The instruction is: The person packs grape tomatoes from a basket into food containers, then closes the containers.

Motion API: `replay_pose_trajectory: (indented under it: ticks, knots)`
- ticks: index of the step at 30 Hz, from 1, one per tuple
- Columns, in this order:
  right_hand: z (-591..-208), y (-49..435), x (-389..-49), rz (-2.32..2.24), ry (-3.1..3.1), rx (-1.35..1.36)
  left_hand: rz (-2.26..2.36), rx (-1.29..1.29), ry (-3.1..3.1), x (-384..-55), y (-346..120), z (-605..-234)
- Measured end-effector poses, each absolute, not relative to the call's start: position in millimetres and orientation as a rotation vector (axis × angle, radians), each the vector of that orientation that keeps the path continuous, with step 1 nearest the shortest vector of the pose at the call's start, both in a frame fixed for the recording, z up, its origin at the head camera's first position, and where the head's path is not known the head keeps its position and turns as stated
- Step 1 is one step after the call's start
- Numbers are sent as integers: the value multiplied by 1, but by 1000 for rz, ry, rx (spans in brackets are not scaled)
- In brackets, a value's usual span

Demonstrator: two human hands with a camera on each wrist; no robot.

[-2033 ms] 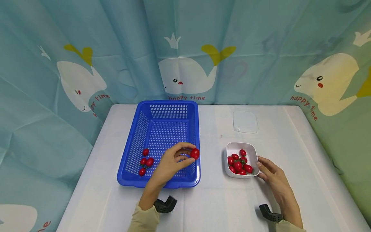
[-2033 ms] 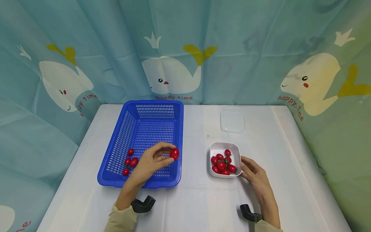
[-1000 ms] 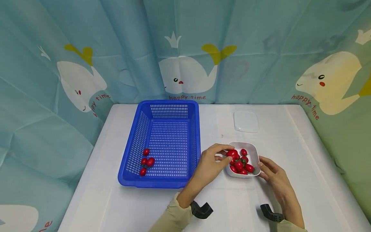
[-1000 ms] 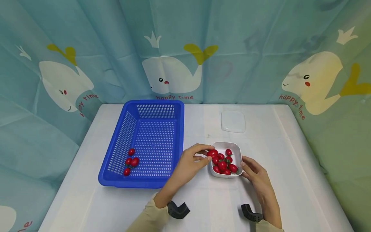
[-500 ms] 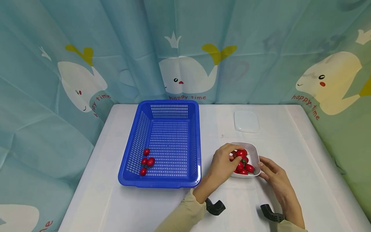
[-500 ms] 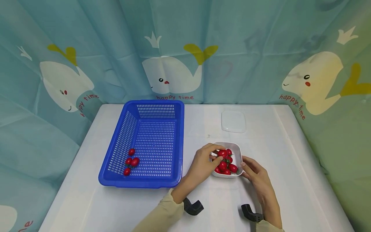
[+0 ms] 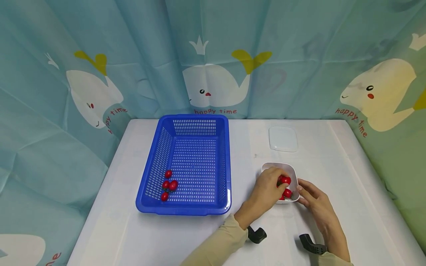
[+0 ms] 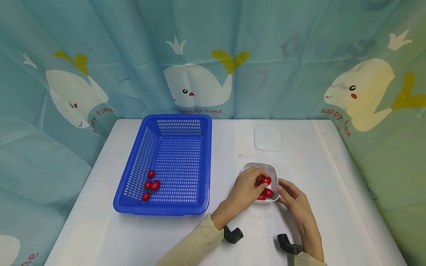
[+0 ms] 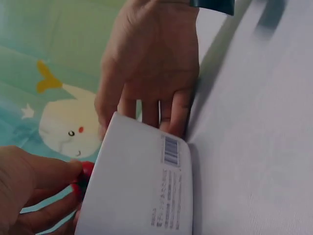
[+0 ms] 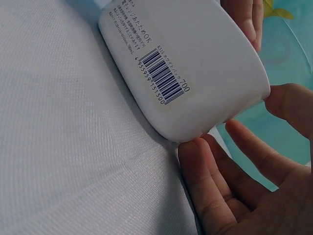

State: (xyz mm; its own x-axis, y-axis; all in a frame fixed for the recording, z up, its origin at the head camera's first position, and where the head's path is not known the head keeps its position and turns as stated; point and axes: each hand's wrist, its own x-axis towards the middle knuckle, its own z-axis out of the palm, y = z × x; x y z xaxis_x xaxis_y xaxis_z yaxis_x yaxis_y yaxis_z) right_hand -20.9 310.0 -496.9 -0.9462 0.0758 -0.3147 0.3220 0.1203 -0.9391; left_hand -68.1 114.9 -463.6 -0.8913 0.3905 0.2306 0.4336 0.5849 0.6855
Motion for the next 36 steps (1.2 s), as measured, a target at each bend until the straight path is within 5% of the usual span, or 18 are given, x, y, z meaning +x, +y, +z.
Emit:
replay_pose_trajectory:
  ticks: [36]
  knots:
    - [-498, 310, -22, -1939, 2194, 393, -959, -885, -2685, -42, 101, -456]
